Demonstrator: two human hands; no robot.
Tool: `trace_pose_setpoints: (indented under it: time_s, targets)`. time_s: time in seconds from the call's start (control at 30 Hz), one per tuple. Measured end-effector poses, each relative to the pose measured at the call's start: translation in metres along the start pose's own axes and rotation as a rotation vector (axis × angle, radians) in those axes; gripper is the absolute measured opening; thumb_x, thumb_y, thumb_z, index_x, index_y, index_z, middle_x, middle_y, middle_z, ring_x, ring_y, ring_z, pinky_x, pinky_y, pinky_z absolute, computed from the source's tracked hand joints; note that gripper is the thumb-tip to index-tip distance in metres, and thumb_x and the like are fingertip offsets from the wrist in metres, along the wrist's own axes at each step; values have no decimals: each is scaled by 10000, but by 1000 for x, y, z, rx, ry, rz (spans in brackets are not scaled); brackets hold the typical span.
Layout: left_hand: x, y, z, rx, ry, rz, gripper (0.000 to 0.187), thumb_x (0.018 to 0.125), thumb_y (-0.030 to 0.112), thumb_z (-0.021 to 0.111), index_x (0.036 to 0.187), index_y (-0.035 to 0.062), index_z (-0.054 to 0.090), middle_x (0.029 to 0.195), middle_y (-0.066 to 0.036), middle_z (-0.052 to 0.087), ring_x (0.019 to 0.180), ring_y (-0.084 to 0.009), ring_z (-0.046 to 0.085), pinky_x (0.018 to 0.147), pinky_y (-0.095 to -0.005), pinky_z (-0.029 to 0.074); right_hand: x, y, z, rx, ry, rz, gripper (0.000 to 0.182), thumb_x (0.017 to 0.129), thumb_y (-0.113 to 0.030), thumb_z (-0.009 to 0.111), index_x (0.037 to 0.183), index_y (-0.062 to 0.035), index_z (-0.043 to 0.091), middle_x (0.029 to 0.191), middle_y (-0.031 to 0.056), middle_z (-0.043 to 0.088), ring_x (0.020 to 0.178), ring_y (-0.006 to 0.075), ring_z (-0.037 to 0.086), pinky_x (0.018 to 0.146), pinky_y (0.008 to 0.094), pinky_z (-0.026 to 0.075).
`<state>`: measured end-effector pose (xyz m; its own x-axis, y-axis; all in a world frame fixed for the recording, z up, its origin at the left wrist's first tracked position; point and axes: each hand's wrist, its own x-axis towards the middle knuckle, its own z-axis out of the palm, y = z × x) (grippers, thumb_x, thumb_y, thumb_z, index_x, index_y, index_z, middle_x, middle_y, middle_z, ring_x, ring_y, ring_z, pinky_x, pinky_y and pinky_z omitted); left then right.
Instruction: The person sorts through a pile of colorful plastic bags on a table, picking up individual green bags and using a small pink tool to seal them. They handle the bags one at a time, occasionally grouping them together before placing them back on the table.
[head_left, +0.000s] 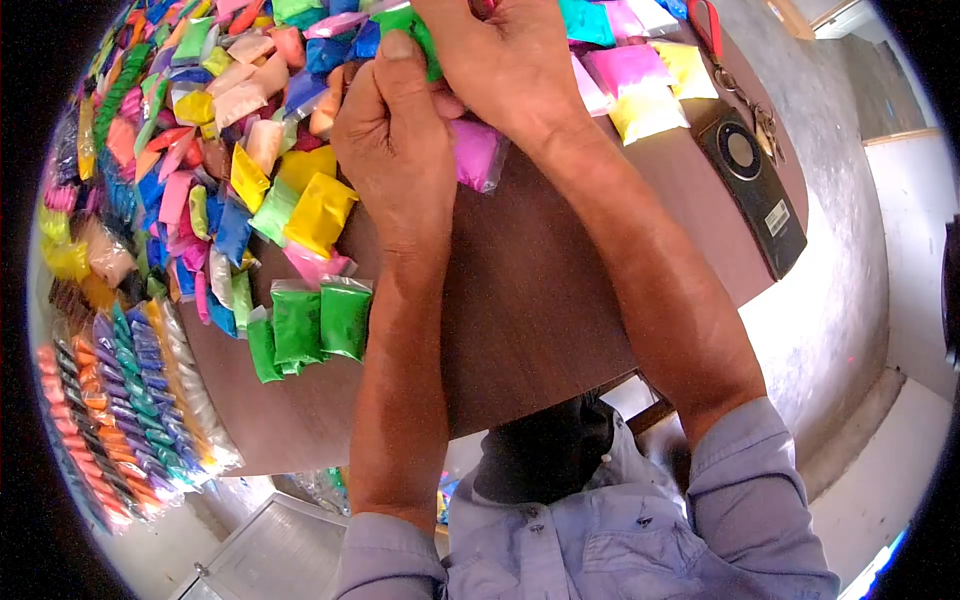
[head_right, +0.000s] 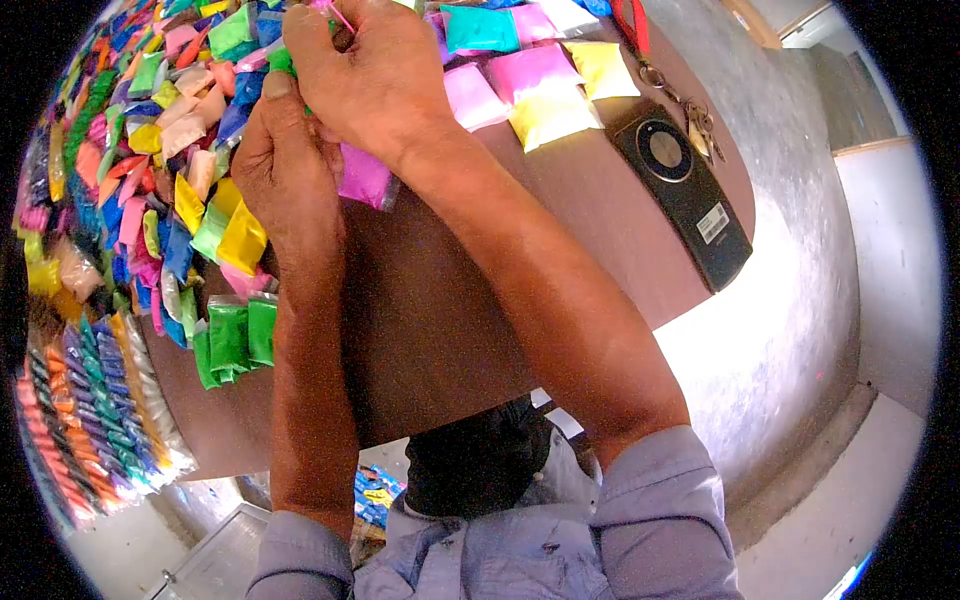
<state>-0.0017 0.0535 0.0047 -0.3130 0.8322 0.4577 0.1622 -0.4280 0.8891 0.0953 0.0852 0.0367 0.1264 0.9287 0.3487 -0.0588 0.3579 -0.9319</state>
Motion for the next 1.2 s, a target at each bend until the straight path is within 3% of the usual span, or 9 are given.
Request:
trace_pose_setpoints:
  time_s: [0.13, 0.2, 0.3, 0.43, 0.73, 0.8, 0.9, 1.03, 1.2]
  targets:
    - [-1, 3, 0, 25, -14, 21, 422, 1088, 246, 578, 722, 37, 601, 613, 17, 540, 624, -90, 459, 632, -286, 401, -1, -5, -1, -5, -9, 52, 330, 1052, -220, 631, 805, -5, 585, 643, -15, 500, 601, 73, 428, 517, 299, 365]
    - [-5, 15, 2, -243, 12, -277, 396, 1084, 292, 589, 753, 75, 610, 632, 40, 526, 566, -55, 462, 517, -245, 364, 3, 4, 1, -88, 11, -152, 322, 1053, -216, 626, 812, -8, 577, 648, -8, 502, 606, 73, 428, 524, 295, 371]
    - [-4, 18, 4, -281, 75, -358, 370, 1081, 329, 591, 782, 111, 608, 648, 63, 510, 530, -24, 461, 446, -211, 327, -1, 12, 4, 108, -76, -186, 296, 1049, -201, 627, 831, -8, 577, 665, 2, 513, 620, 78, 439, 536, 297, 381]
    - [0, 16, 4, -342, 97, -370, 368, 1084, 331, 583, 780, 124, 600, 640, 73, 487, 547, -20, 464, 459, -215, 354, -1, 7, 3, 130, -139, -152, 282, 1041, -205, 631, 844, -10, 582, 680, 16, 527, 632, 84, 452, 548, 300, 391]
    - [-4, 19, 2, -56, 101, -149, 382, 1081, 326, 590, 773, 100, 592, 659, 42, 562, 551, -49, 493, 482, -234, 356, 2, -3, 0, -98, -182, 155, 338, 1017, -318, 647, 905, 1, 626, 740, 103, 637, 672, 171, 537, 652, 364, 476]
    - [-4, 21, 7, -172, 130, -219, 379, 1083, 367, 571, 829, 93, 632, 675, 25, 583, 547, -67, 504, 492, -238, 361, 5, 8, 6, -79, -29, -79, 318, 907, -283, 677, 792, 13, 668, 707, 228, 651, 635, 339, 669, 623, 442, 520]
    - [0, 19, 5, -279, 173, -358, 393, 1087, 410, 540, 921, 79, 671, 762, 9, 624, 598, -72, 537, 509, -232, 373, 5, 16, 11, -75, 3, -169, 278, 880, -265, 672, 800, 1, 684, 748, 245, 670, 720, 412, 697, 668, 481, 546]
    - [0, 22, 5, -33, 144, -185, 344, 1091, 358, 531, 986, 73, 691, 898, 2, 646, 711, -66, 573, 542, -234, 404, 4, 19, 17, -75, 0, -224, 262, 873, -275, 671, 804, -24, 698, 795, 246, 687, 779, 451, 690, 719, 523, 554]
    - [-4, 30, 2, 5, 145, -233, 268, 1073, 296, 583, 1000, 65, 698, 884, 15, 630, 750, -67, 585, 610, -250, 458, 3, 11, 4, -142, -67, -210, 244, 887, -263, 661, 799, -37, 688, 768, 239, 676, 755, 451, 682, 690, 528, 544]
